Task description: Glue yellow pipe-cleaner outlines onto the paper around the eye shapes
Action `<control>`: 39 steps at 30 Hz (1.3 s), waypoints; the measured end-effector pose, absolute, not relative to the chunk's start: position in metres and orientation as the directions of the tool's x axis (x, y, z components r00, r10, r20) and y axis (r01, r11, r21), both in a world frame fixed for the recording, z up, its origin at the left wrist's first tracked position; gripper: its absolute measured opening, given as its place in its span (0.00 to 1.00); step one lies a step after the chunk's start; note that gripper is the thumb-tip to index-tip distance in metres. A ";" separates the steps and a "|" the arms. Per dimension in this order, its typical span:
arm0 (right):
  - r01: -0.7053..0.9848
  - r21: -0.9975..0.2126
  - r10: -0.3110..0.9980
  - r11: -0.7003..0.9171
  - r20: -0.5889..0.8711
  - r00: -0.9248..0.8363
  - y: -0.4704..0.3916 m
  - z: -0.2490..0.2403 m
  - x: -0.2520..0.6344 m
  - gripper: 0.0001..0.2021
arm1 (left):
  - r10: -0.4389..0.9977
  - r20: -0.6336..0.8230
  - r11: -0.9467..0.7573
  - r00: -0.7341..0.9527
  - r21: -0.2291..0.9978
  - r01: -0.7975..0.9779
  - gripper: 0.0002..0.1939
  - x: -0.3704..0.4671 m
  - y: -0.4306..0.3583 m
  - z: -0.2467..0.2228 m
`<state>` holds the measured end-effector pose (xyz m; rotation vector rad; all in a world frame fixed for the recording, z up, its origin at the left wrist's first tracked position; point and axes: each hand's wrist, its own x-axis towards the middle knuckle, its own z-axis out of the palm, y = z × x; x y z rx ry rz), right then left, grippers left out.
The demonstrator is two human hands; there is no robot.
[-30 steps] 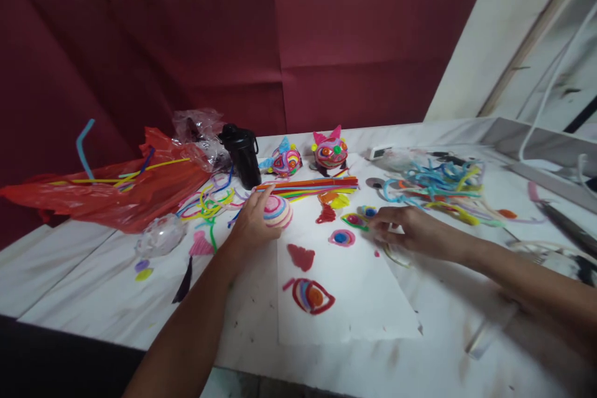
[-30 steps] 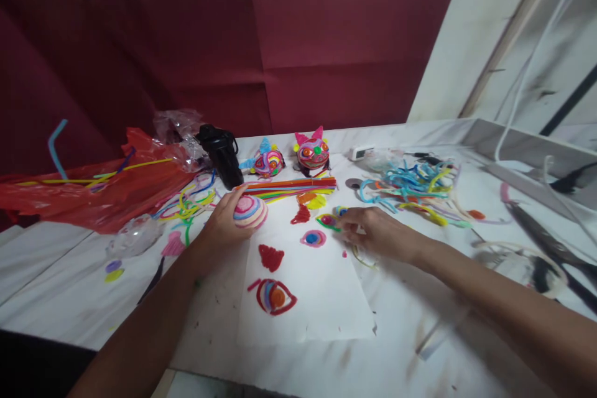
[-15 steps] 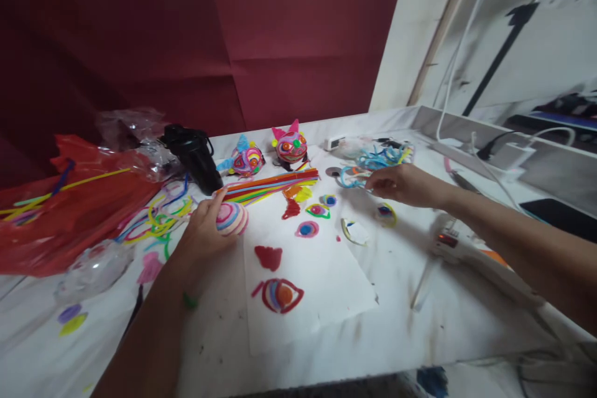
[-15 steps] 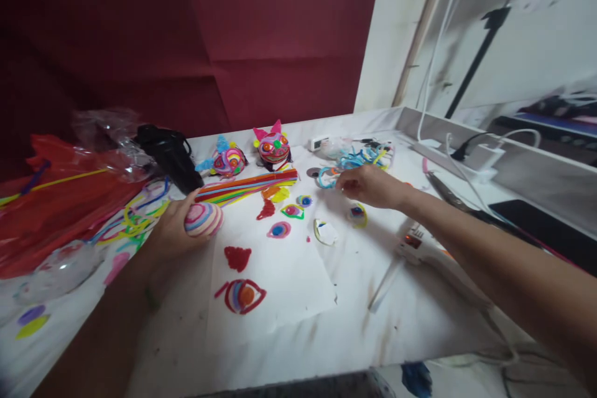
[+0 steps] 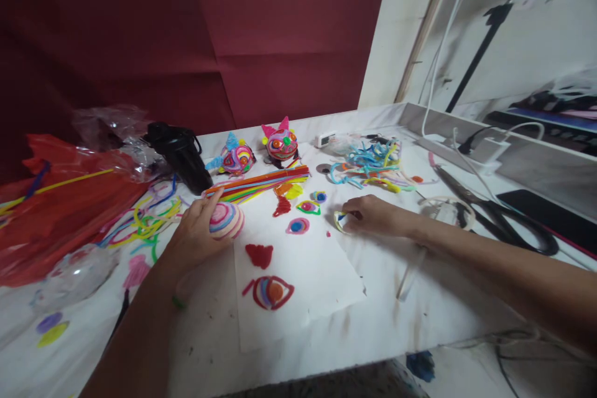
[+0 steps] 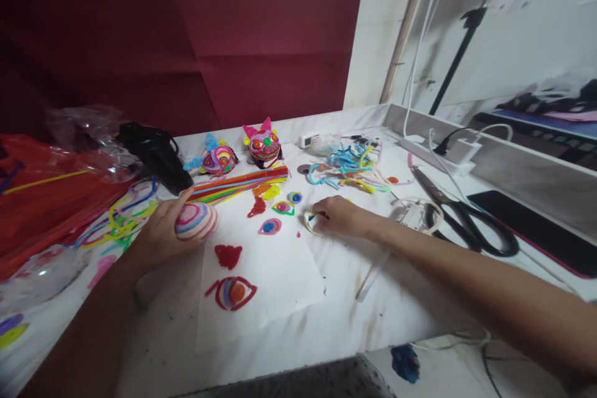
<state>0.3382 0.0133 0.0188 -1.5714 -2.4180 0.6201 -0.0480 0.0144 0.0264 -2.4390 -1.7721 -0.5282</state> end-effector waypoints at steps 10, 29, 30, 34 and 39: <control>0.528 -0.814 0.858 0.242 -0.074 -0.507 -0.033 0.045 0.337 0.21 | 0.911 0.390 -0.370 0.136 0.626 0.686 0.24 0.010 -0.017 0.048; 0.375 -0.854 0.897 0.362 0.211 -0.387 -0.112 0.038 0.317 0.07 | 0.736 -0.262 0.078 0.624 0.949 0.306 0.21 0.121 -0.080 0.052; 0.391 -0.843 0.895 0.369 0.208 -0.395 -0.112 0.038 0.317 0.07 | 0.736 -0.263 0.082 0.624 0.949 0.303 0.20 0.121 -0.081 0.051; 0.424 -0.801 0.876 0.423 0.241 -0.417 -0.112 0.038 0.313 0.07 | 0.740 -0.269 0.093 0.616 0.949 0.303 0.19 0.118 -0.083 0.047; 0.370 -0.730 0.793 0.574 0.385 -0.472 -0.110 0.040 0.309 0.07 | 0.743 -0.283 0.127 0.607 0.950 0.286 0.20 0.113 -0.083 0.042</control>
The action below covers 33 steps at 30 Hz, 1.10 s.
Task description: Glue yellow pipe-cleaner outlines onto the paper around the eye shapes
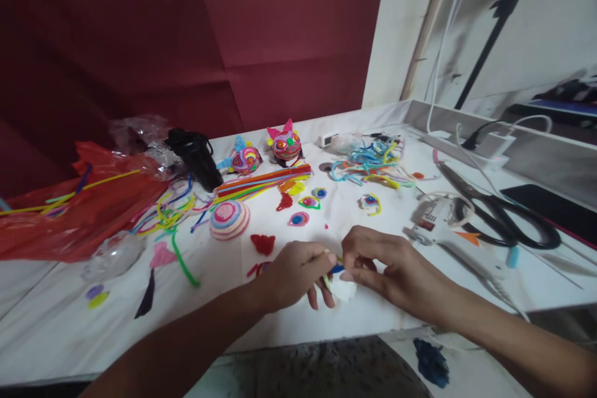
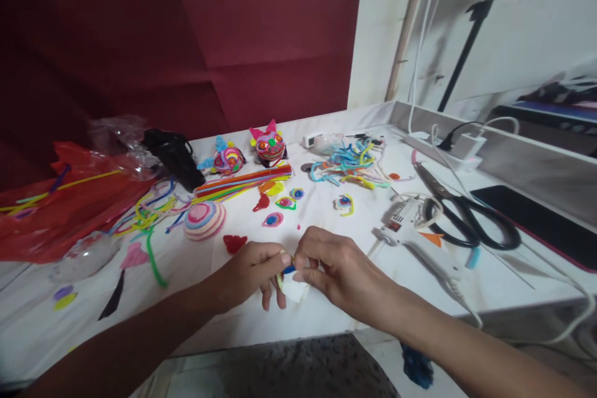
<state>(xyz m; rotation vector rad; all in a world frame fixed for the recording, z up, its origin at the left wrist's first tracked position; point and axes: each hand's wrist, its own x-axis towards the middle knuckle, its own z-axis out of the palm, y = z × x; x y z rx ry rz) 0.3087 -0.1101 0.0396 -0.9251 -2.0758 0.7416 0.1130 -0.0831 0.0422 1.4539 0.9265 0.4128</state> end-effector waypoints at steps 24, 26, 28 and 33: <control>0.746 -0.277 0.663 0.606 0.694 -0.280 -0.123 0.029 0.281 0.06 | 0.873 -0.114 0.149 0.475 0.988 -0.035 0.17 0.118 -0.083 0.041; 0.755 -0.261 0.650 0.602 0.709 -0.273 -0.124 0.029 0.279 0.06 | 0.879 -0.088 0.121 0.469 0.992 -0.042 0.16 0.120 -0.085 0.041; 0.753 -0.266 0.647 0.601 0.715 -0.264 -0.125 0.029 0.277 0.06 | 0.887 -0.083 0.105 0.454 0.994 -0.024 0.15 0.121 -0.086 0.041; 0.802 -0.219 0.638 0.556 0.731 -0.242 -0.130 0.028 0.274 0.06 | 0.928 -0.035 0.006 0.371 0.997 0.078 0.14 0.123 -0.088 0.034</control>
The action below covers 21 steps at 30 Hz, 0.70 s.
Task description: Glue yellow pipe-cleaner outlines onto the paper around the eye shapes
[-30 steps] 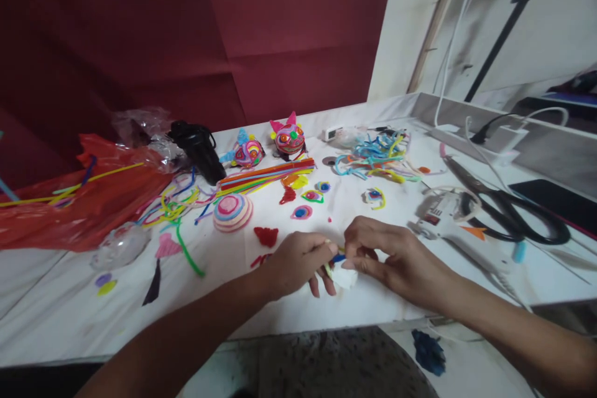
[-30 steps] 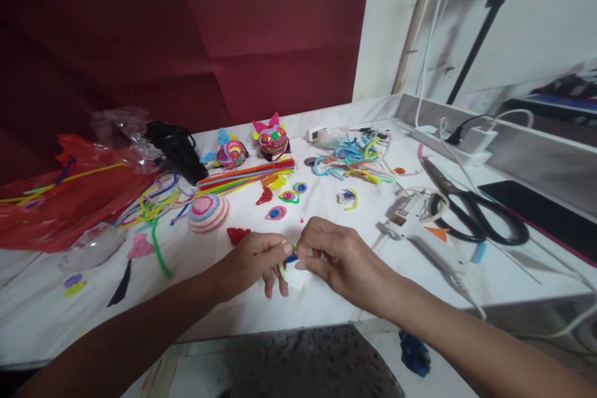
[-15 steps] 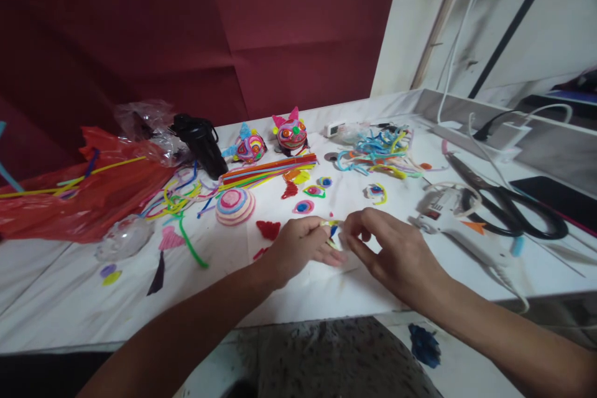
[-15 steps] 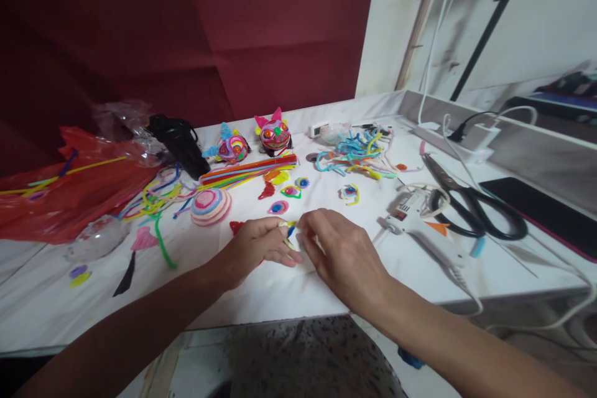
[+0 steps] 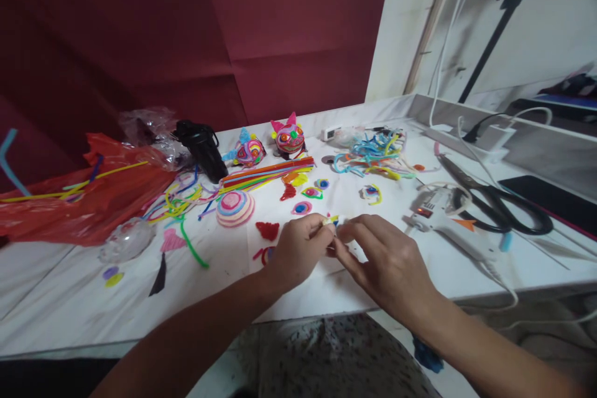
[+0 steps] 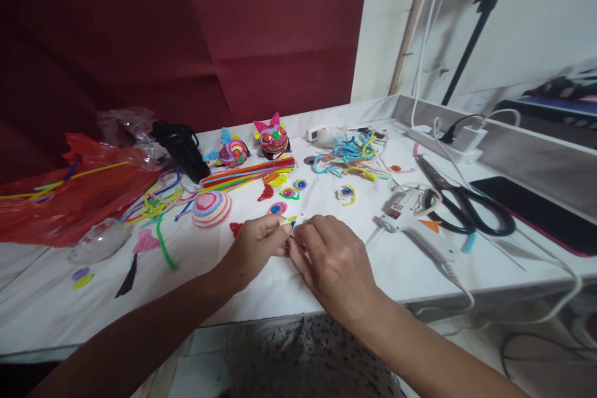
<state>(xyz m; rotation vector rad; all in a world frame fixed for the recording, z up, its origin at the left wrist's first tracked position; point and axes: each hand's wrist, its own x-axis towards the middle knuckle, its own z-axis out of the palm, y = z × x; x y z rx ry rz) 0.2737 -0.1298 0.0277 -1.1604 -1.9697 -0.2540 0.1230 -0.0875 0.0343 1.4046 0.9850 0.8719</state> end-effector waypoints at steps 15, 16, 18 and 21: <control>0.704 -0.434 0.740 0.562 0.644 -0.194 -0.144 0.029 0.273 0.08 | 0.941 -0.031 -0.030 0.337 0.984 0.175 0.11 0.126 -0.098 0.031; 0.700 -0.440 0.743 0.562 0.641 -0.194 -0.145 0.029 0.274 0.08 | 0.944 -0.015 -0.052 0.329 0.980 0.195 0.10 0.126 -0.098 0.029; 0.685 -0.464 0.749 0.563 0.636 -0.185 -0.147 0.028 0.274 0.08 | 0.949 0.025 -0.100 0.314 0.969 0.224 0.10 0.126 -0.100 0.027; 0.637 -0.524 0.757 0.566 0.636 -0.150 -0.149 0.027 0.275 0.07 | 0.949 0.081 -0.166 0.304 0.950 0.265 0.10 0.127 -0.103 0.029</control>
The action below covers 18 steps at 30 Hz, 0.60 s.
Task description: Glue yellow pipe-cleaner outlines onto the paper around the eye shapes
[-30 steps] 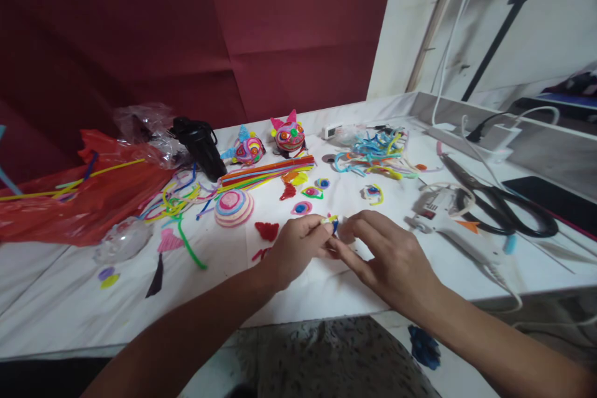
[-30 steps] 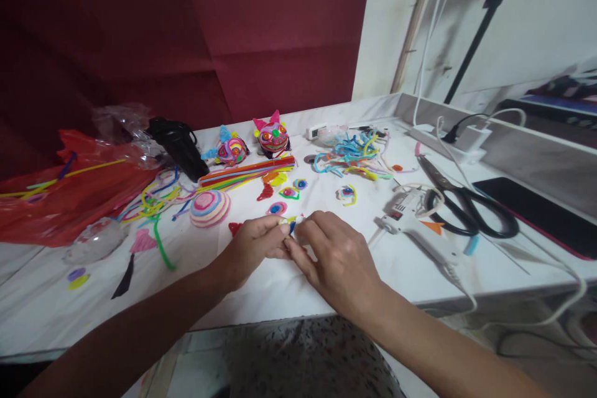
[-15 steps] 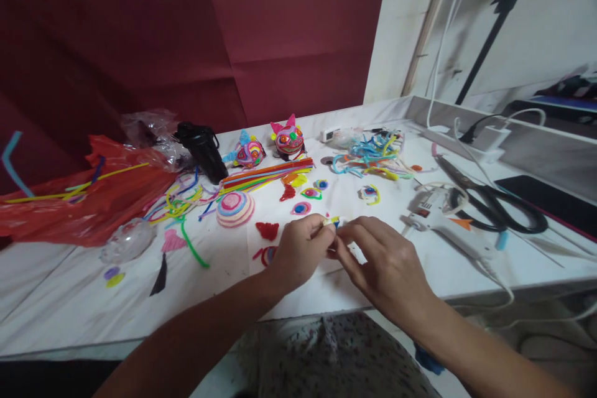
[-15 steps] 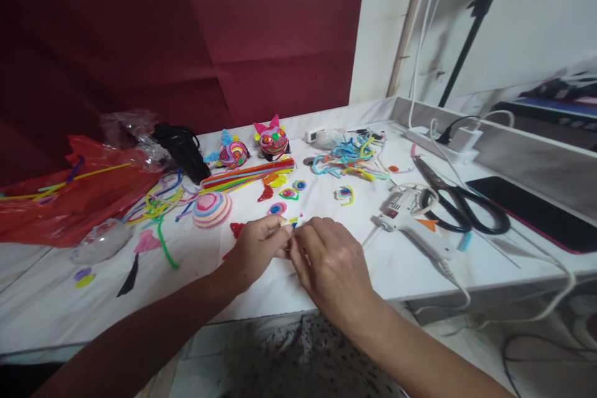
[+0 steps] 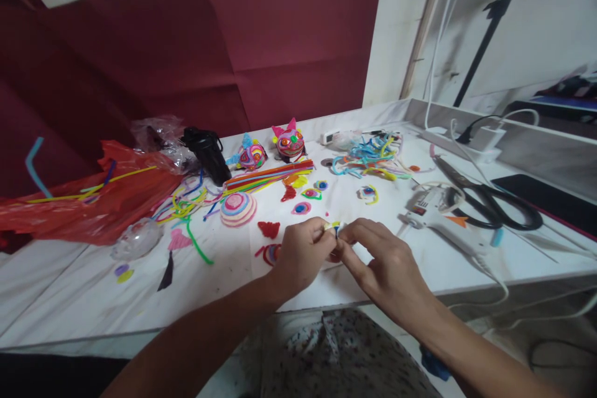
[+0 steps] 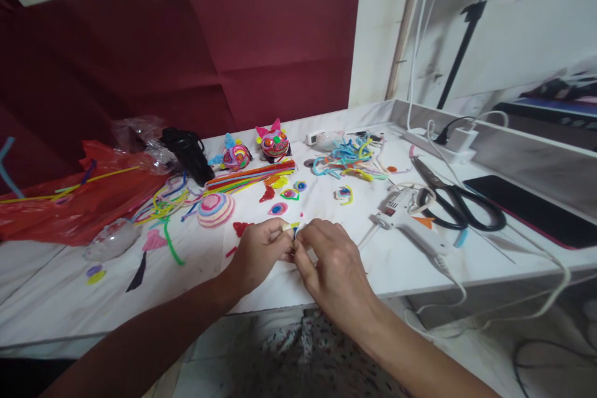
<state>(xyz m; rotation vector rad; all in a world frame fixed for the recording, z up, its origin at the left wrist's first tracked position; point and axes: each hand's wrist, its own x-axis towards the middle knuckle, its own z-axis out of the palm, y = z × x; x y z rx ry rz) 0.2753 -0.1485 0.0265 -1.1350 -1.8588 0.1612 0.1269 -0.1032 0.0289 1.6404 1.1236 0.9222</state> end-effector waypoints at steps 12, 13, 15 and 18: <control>0.520 -0.716 0.819 0.466 0.572 0.053 -0.152 0.025 0.270 0.06 | 0.952 0.210 -0.291 0.224 0.849 0.441 0.10 0.136 -0.112 0.035; 0.513 -0.726 0.821 0.457 0.567 0.071 -0.151 0.024 0.270 0.06 | 0.954 0.213 -0.287 0.212 0.858 0.426 0.11 0.137 -0.112 0.035; 0.491 -0.753 0.826 0.439 0.553 0.111 -0.150 0.022 0.270 0.06 | 0.961 0.194 -0.256 0.195 0.891 0.374 0.11 0.139 -0.112 0.034; 0.418 -0.815 0.853 0.401 0.498 0.153 -0.148 0.019 0.271 0.05 | 0.973 0.132 -0.182 0.190 0.944 0.275 0.11 0.140 -0.111 0.031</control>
